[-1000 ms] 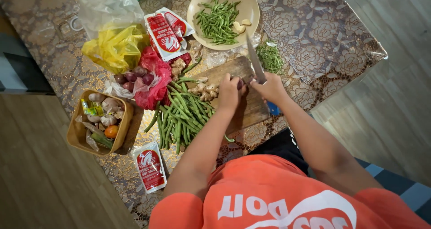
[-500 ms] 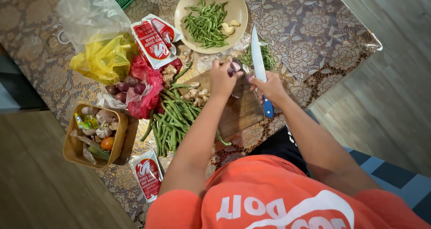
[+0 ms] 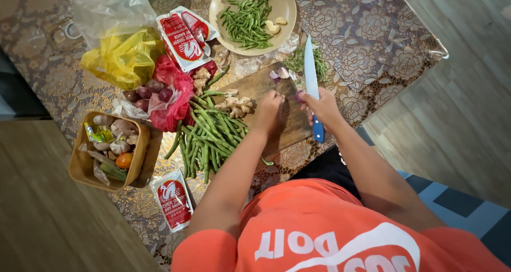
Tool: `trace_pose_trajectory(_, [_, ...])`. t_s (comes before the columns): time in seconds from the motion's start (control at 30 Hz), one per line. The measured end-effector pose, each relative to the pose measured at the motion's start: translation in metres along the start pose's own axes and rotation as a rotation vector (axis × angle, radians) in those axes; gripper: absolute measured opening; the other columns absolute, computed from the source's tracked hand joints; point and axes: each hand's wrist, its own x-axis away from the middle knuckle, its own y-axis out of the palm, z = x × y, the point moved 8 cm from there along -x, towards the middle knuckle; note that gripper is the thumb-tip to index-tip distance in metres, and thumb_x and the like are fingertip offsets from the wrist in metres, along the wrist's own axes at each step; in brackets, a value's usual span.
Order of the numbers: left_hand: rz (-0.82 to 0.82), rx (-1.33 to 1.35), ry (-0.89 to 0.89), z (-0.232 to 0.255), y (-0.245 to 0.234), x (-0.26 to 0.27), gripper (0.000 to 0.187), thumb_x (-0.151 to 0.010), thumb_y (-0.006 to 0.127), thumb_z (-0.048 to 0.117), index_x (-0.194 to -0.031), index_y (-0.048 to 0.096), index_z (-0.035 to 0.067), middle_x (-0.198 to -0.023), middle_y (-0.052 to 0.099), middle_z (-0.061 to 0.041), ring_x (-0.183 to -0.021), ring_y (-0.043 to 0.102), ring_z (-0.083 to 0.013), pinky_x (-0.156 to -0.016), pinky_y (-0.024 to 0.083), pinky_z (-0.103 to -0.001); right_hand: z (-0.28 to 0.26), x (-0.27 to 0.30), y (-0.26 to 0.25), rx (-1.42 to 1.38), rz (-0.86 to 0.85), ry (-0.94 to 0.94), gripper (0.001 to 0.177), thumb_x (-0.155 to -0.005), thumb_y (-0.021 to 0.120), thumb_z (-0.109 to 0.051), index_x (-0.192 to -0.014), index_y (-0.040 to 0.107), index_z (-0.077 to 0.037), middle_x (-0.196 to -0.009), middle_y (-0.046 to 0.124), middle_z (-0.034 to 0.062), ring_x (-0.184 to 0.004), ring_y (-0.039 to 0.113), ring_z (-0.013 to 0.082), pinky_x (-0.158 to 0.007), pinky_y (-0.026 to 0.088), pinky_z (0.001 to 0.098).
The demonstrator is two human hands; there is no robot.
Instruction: Slicing red onions and preparing long beans on a cutting board.
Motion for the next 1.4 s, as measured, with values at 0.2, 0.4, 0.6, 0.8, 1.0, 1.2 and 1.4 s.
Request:
trace_pose_trajectory(0.2, [0.047, -0.058, -0.114, -0.026, 0.003, -0.036, 0.006, -0.099, 0.06, 0.002, -0.099, 0.064, -0.001, -0.1, 0.062, -0.018, -0.08, 0.067, -0.0346, -0.071, 0.055, -0.044, 0.001, 0.001, -0.016, -0.028, 0.041, -0.004, 0.024, -0.092, 0.07, -0.02, -0.092, 0.056, 0.0, -0.069, 0.064, 0.0071, -0.04, 0.052, 0.0101, -0.032, 0.043, 0.0294])
trace_pose_trajectory(0.4, [0.092, -0.184, 0.024, -0.001, -0.007, -0.056, 0.033, -0.084, 0.064, -0.001, -0.116, 0.065, 0.001, -0.113, 0.06, -0.017, -0.105, 0.063, -0.0356, -0.09, 0.055, -0.042, 0.005, -0.003, -0.008, -0.028, 0.002, -0.003, 0.023, -0.092, 0.071, -0.02, -0.094, 0.059, 0.0, -0.07, 0.064, 0.0069, -0.039, 0.052, 0.01, -0.032, 0.043, 0.0285])
trace_pose_trajectory(0.6, [0.126, -0.09, 0.114, 0.039, -0.037, -0.06, 0.035, -0.081, 0.068, -0.003, -0.114, 0.074, 0.006, -0.11, 0.069, -0.01, -0.109, 0.063, -0.0318, -0.098, 0.051, -0.044, 0.012, -0.006, 0.002, 0.049, -0.056, 0.067, 0.022, -0.094, 0.069, -0.024, -0.098, 0.06, -0.004, -0.072, 0.067, 0.0079, -0.038, 0.052, 0.0103, -0.032, 0.043, 0.0287])
trace_pose_trajectory(0.8, [-0.017, 0.269, -0.045, 0.027, -0.019, 0.017, 0.033, -0.087, 0.076, 0.008, -0.12, 0.074, 0.006, -0.114, 0.073, -0.01, -0.104, 0.069, -0.0285, -0.098, 0.054, -0.037, 0.036, 0.006, 0.033, 0.012, -0.109, 0.131, 0.025, -0.102, 0.06, -0.026, -0.101, 0.06, -0.001, -0.069, 0.063, 0.0103, -0.038, 0.052, 0.0128, -0.033, 0.045, 0.031])
trace_pose_trajectory(1.0, [-0.102, 0.076, -0.305, 0.005, -0.019, 0.038, 0.035, -0.084, 0.085, 0.023, -0.112, 0.076, 0.005, -0.105, 0.069, -0.013, -0.1, 0.068, -0.0311, -0.09, 0.055, -0.038, 0.042, 0.015, 0.02, 0.237, 0.008, -0.111, 0.026, -0.106, 0.05, -0.027, -0.113, 0.054, -0.002, -0.075, 0.067, 0.0122, -0.047, 0.059, 0.0176, -0.043, 0.051, 0.0374])
trace_pose_trajectory(1.2, [-0.037, 0.079, -0.063, 0.029, -0.033, 0.043, 0.029, -0.079, 0.079, 0.006, -0.106, 0.073, -0.001, -0.113, 0.068, -0.017, -0.108, 0.064, -0.0368, -0.096, 0.052, -0.042, 0.044, 0.054, 0.005, 0.701, -0.012, -0.48, 0.023, -0.104, 0.045, -0.015, -0.124, 0.044, -0.002, -0.08, 0.066, 0.024, -0.069, 0.068, 0.0426, -0.061, 0.052, 0.0525])
trace_pose_trajectory(1.4, [0.001, 0.104, -0.119, 0.025, -0.033, 0.045, 0.035, -0.08, 0.07, -0.005, -0.114, 0.074, -0.001, -0.112, 0.067, -0.017, -0.106, 0.065, -0.0367, -0.095, 0.053, -0.041, 0.063, 0.067, 0.018, 0.934, -0.104, -0.366, 0.022, -0.107, 0.041, -0.022, -0.12, 0.044, -0.004, -0.073, 0.066, 0.0272, -0.067, 0.065, 0.0491, -0.058, 0.049, 0.0591])
